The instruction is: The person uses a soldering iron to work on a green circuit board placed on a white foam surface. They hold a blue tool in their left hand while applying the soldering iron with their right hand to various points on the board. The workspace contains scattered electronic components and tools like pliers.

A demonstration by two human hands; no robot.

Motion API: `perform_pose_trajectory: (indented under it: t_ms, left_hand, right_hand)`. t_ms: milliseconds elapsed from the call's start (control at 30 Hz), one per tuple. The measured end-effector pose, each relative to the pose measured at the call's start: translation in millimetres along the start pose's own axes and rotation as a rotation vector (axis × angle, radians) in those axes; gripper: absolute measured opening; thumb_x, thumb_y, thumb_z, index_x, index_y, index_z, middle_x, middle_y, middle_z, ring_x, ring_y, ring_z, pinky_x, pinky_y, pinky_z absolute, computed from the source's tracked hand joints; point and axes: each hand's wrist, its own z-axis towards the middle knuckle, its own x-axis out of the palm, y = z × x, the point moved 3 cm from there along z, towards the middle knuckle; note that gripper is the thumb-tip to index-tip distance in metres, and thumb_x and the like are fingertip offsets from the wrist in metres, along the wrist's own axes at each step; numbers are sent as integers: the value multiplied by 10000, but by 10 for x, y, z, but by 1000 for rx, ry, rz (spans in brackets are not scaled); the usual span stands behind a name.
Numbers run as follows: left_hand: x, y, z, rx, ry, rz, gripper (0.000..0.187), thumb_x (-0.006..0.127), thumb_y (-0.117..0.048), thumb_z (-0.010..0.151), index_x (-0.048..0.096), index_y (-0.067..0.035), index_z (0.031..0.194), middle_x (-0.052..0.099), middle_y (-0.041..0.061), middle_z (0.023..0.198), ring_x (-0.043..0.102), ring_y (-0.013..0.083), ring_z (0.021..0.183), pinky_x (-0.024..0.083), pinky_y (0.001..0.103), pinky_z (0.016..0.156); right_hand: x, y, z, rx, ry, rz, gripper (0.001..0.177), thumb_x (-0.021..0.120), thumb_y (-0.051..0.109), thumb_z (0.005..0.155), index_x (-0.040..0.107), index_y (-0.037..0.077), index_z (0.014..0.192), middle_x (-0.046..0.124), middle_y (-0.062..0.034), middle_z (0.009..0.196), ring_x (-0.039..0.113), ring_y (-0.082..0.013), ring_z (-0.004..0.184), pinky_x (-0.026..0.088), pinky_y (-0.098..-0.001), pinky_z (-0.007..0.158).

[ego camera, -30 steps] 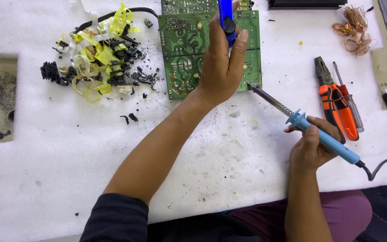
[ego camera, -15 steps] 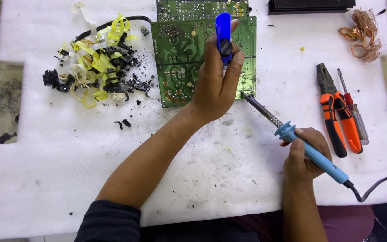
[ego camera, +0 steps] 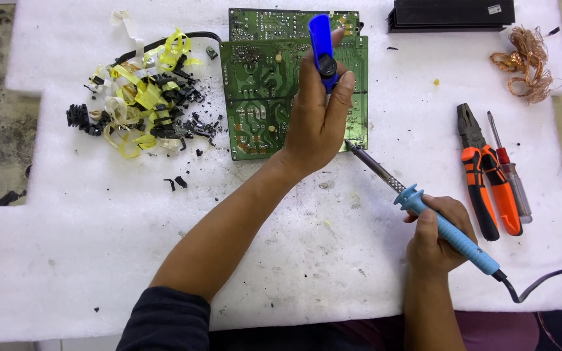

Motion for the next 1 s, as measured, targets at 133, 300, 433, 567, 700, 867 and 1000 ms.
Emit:
perform_pose_trajectory:
  t_ms: [133, 300, 433, 567, 700, 867, 1000]
  left_hand:
    - [-5, -10, 13, 32, 48, 38, 484, 472, -217, 1298, 290, -220, 1747, 557, 9, 1121, 514, 119, 855, 510, 289, 805]
    - [44, 28, 17, 6, 59, 48, 503, 473, -245, 1272, 295, -142, 1731, 552, 9, 1101, 541, 130, 879, 541, 314, 842]
    - [5, 4, 52, -1, 51, 47, 484, 464, -256, 1268, 291, -143, 1706, 549, 8, 1067, 521, 125, 833, 513, 300, 785]
    - [-1, 39, 60, -33, 34, 46, 507, 475, -265, 1266, 292, -149, 1724, 561, 8, 1087, 536, 126, 839, 534, 299, 793]
    - [-15, 17, 68, -46, 42, 32, 487, 477, -252, 1282, 297, -176, 1729, 547, -1, 1090, 521, 114, 836, 526, 280, 792]
    - [-38, 10, 59, -76, 33, 2, 516, 487, -249, 1291, 277, -201, 1761, 545, 4, 1115, 532, 122, 884, 552, 302, 852]
    - [-45, 47, 59, -78, 15, 5, 513, 490, -260, 1300, 287, -223, 1770, 545, -5, 1157, 511, 112, 883, 535, 297, 878]
  right_hand:
    - [-21, 31, 104, 40, 5, -38, 181, 654, 97, 1108, 707, -61, 1179, 682, -204, 1050, 701, -316, 714, 617, -353, 597]
    - [-85, 63, 388, 92, 148, -13, 168, 638, 85, 1116, 685, -49, 1205, 653, -198, 983, 712, -316, 712, 619, -356, 622]
    - [-169, -112, 456, 44, 180, -79, 158, 625, 71, 1128, 689, -58, 1193, 684, -166, 1017, 719, -326, 713, 568, -394, 788]
    - [-176, -301, 397, 156, 101, 107, 165, 586, 75, 1089, 668, -42, 1171, 641, -173, 1026, 689, -338, 703, 652, -414, 595]
    - [-142, -330, 326, 136, 71, 180, 189, 587, 127, 1097, 693, -6, 1180, 667, -145, 1026, 701, -323, 674, 656, -397, 578]
    - [-184, -295, 292, 163, 8, 191, 231, 604, 189, 1100, 669, -22, 1167, 615, -183, 971, 630, -338, 643, 615, -413, 554]
    - [-142, -258, 318, 139, 31, 198, 222, 595, 196, 1115, 681, -1, 1171, 622, -172, 950, 637, -323, 649, 615, -405, 554]
